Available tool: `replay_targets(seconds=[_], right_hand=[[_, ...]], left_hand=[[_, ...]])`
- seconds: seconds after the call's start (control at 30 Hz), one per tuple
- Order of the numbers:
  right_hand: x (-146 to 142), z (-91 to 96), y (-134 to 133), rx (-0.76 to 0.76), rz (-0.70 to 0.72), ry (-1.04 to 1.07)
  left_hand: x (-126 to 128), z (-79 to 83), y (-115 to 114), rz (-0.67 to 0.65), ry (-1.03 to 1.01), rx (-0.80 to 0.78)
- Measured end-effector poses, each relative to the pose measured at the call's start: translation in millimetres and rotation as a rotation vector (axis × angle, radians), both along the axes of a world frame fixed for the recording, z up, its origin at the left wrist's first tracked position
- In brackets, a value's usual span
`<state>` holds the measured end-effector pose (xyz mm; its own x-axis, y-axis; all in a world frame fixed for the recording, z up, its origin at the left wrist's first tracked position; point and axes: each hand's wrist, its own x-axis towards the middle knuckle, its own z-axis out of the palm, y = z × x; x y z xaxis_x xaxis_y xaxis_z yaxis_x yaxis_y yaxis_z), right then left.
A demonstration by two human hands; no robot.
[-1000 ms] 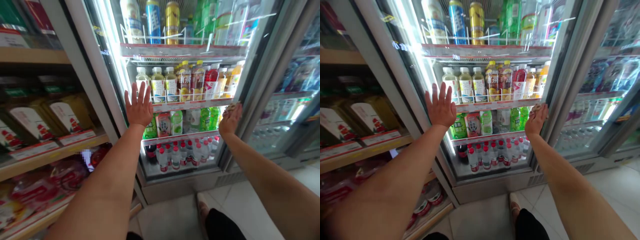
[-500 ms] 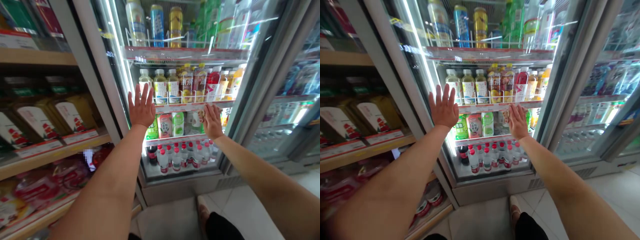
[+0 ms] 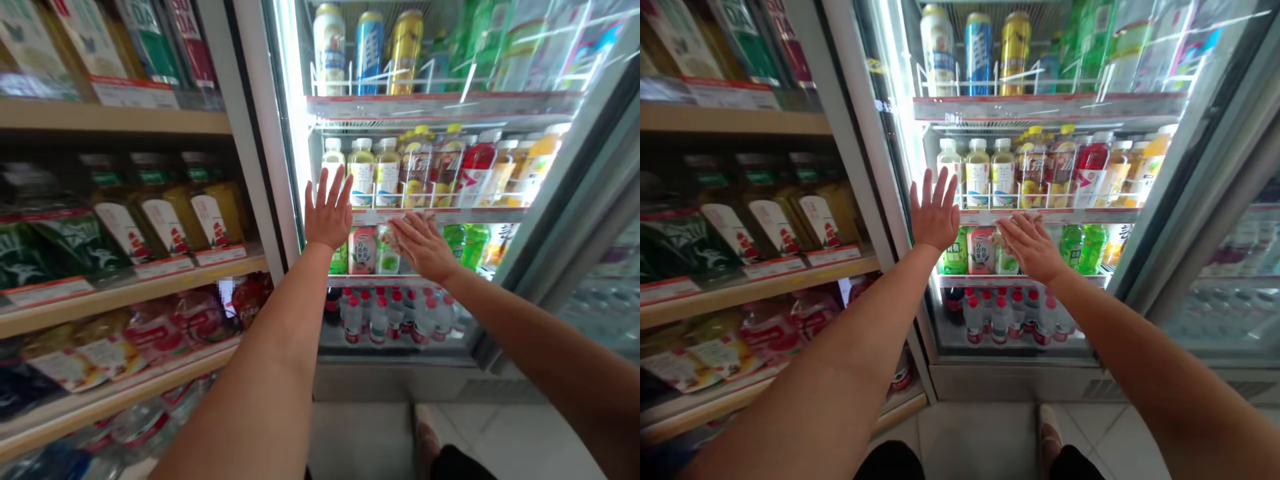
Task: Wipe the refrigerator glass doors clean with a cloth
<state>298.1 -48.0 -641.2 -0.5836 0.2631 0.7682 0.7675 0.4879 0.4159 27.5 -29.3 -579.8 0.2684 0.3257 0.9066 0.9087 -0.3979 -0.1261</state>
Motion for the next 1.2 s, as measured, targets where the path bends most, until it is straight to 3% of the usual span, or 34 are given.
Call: replay_targets(seconds=[0.13, 0.23, 0.33, 0.43, 0.53, 0.63, 0.73, 0.8, 0.97, 1.03, 1.2], right_hand=[[-11, 28.4, 6, 0.080, -0.005, 0.206], [-30, 22.3, 7, 0.074, -0.032, 0.332], [-44, 9.2, 4, 0.012, 0.018, 0.177], [-52, 19.3, 3, -0.030, 0.043, 0.089], [-61, 37.3, 3, -0.017, -0.012, 0.244], [-70, 32.5, 2, -0.009, -0.021, 0.315], [-68, 17.5, -1, -0.078, 0.027, 0.160], [-61, 19.3, 0, -0.115, 0.049, 0.089], [-45, 45.2, 5, 0.038, -0.041, 0.373], [-42, 36.0, 4, 0.047, -0.044, 0.378], [-22, -11.2, 1, -0.021, 0.073, 0.091]], left_hand=[[0, -2.3, 1, 0.020, 0.025, 0.054], [1, -3.1, 1, 0.044, 0.034, 0.054], [1, -2.3, -1, 0.039, 0.023, 0.023], [1, -1.0, -3, 0.022, 0.015, 0.007], [1, -0.1, -4, 0.024, 0.019, -0.004], [1, 0.2, -6, 0.011, 0.020, -0.021], [1, -0.1, -7, 0.005, 0.021, -0.026], [1, -0.7, -7, 0.001, 0.023, -0.019], [0, -1.5, -3, 0.008, 0.036, 0.021], [0, -1.4, -3, 0.031, 0.051, 0.003], [9, 3.1, -24, 0.211, 0.138, -0.042]])
